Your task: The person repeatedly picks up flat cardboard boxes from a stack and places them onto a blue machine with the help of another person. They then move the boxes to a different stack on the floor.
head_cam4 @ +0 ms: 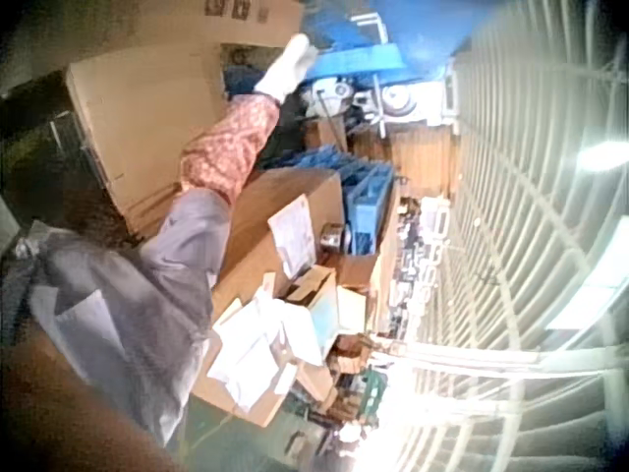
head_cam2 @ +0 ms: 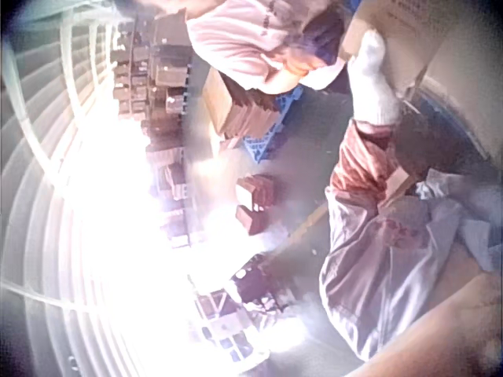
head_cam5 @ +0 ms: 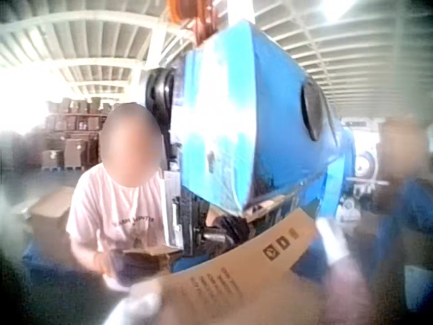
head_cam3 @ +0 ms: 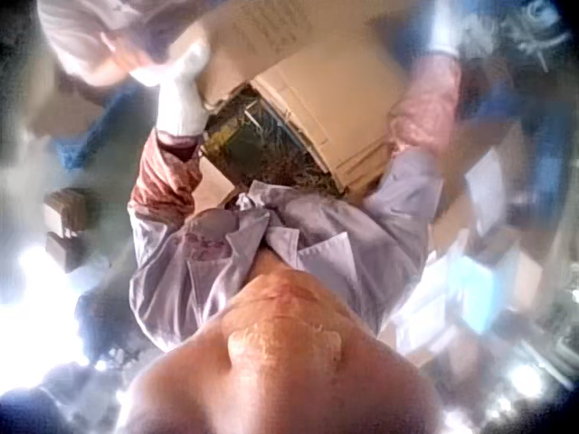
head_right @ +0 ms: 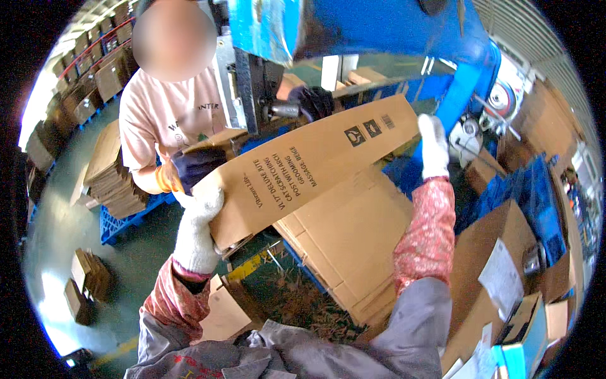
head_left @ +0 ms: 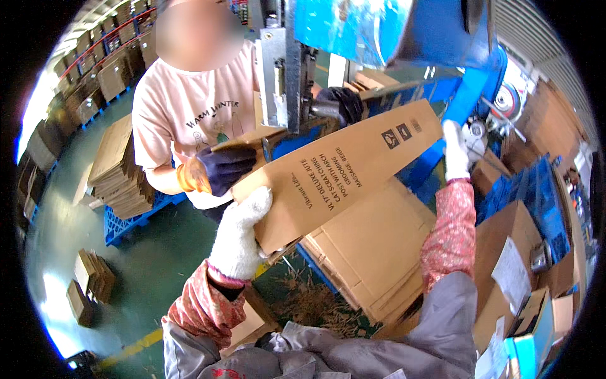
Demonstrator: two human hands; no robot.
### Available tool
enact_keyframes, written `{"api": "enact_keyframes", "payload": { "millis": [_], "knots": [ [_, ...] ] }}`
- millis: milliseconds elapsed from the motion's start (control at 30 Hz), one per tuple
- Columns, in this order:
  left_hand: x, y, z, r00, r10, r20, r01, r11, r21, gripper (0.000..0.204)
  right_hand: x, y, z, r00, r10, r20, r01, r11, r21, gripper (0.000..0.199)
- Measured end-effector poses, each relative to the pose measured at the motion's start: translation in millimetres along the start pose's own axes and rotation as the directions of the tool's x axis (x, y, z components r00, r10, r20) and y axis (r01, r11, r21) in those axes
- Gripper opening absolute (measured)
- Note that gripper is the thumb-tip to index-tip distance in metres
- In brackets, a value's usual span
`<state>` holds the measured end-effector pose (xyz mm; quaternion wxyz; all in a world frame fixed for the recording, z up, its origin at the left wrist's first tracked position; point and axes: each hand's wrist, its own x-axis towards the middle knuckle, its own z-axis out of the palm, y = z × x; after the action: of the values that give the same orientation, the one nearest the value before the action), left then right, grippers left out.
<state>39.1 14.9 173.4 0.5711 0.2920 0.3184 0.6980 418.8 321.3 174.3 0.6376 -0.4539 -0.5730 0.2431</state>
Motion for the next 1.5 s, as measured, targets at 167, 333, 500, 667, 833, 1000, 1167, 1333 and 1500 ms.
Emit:
{"api": "enact_keyframes", "payload": {
  "millis": [167,333,500,667,833,1000,1167,1333,1500],
  "knots": [
    [16.0,0.2,-2.1,0.997,-0.070,-0.023,0.065,0.987,-0.149,0.047,97.1,10.6,51.5,0.938,0.132,0.320,-0.135,0.991,-0.014,0.070],
    [8.1,-28.6,-21.8,0.993,-0.105,-0.059,0.094,0.980,-0.174,0.051,103.5,10.4,90.0,0.892,0.164,0.421,-0.089,0.977,-0.191,0.052],
    [12.2,-23.3,-26.8,0.986,0.098,-0.137,-0.116,0.985,-0.127,0.051,116.6,6.8,116.2,0.879,0.127,0.461,-0.055,0.985,-0.165,0.050],
    [-3.9,-31.4,-30.6,0.907,0.419,-0.038,-0.374,0.846,0.380,0.069,167.9,33.1,139.7,0.876,0.167,0.453,-0.012,0.946,-0.324,0.066],
    [-17.3,-42.2,-46.4,0.885,0.441,-0.148,-0.267,0.742,0.614,0.064,204.6,57.6,168.8,0.896,0.292,0.335,-0.012,0.769,-0.639,0.065],
    [-22.5,-45.8,-39.6,0.856,0.498,-0.139,-0.295,0.691,0.660,0.058,213.0,56.0,166.9,0.950,0.217,0.225,0.042,0.625,-0.780,0.074],
    [-34.6,-44.2,-41.0,0.856,0.478,-0.196,-0.256,0.721,0.644,0.056,168.6,15.6,177.6,0.938,0.245,0.247,0.057,0.591,-0.805,0.083],
    [-40.3,-46.8,-38.2,0.889,0.410,-0.203,-0.201,0.749,0.631,0.056,163.4,6.0,166.3,0.942,0.230,0.243,0.088,0.531,-0.843,0.085],
    [-51.9,-48.2,-33.8,0.896,0.379,-0.230,-0.163,0.763,0.625,0.055,148.9,-8.9,171.8,0.936,0.267,0.231,0.072,0.496,-0.865,0.079]
  ]
}}
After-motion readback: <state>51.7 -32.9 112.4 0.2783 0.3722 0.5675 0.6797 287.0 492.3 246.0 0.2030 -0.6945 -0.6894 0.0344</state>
